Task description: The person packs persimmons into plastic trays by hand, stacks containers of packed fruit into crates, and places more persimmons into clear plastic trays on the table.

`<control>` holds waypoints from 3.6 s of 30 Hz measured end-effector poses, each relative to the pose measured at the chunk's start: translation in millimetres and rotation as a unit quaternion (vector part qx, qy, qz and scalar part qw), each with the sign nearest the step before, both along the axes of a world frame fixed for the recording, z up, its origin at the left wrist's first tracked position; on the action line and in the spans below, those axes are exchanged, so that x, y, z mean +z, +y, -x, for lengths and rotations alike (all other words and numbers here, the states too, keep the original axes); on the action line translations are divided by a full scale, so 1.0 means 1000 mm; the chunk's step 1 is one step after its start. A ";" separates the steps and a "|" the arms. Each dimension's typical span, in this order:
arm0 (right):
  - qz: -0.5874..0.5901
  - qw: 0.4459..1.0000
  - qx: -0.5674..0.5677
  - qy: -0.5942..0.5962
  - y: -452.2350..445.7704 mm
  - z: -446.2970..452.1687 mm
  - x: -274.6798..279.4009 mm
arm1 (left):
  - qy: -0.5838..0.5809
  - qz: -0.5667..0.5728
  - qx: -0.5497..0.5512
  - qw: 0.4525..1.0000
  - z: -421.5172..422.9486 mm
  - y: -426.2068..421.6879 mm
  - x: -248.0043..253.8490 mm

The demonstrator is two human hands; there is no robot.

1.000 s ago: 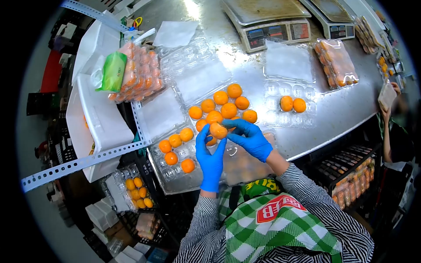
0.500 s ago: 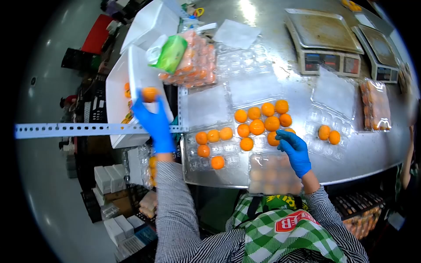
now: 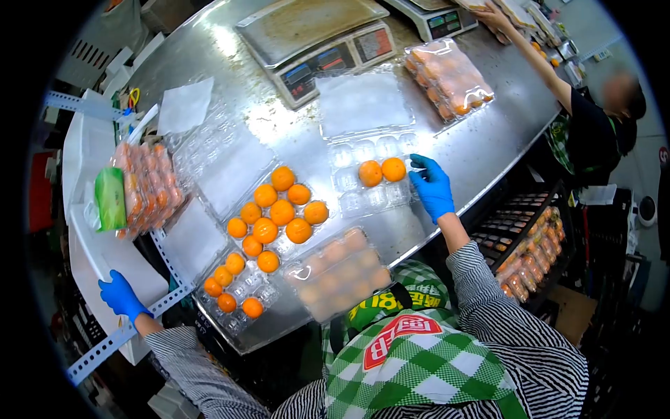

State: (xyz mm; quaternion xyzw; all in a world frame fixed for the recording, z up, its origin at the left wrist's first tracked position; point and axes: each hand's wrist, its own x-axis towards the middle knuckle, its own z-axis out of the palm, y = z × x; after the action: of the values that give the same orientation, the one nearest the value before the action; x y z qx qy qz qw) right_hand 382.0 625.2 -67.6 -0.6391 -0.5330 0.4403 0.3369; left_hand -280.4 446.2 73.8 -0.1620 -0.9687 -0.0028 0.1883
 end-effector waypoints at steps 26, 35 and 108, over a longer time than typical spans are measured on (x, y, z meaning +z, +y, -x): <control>0.028 0.972 0.171 -0.157 0.021 0.008 0.012 | -0.397 -0.188 -0.413 0.798 -0.381 0.009 -0.077; 0.274 0.857 0.159 0.407 -0.030 0.067 0.042 | -0.647 -0.322 -0.317 0.614 -0.422 0.006 -0.090; 0.009 0.987 0.099 -0.127 0.006 0.075 -0.015 | 0.062 -0.373 0.048 0.925 0.051 -0.278 0.005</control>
State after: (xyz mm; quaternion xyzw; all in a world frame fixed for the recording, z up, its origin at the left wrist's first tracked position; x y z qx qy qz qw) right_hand 307.3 631.3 -82.7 -0.6368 -0.6279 0.3919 0.2157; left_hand -331.1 167.7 79.2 -0.0335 -0.8908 -0.3446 0.2942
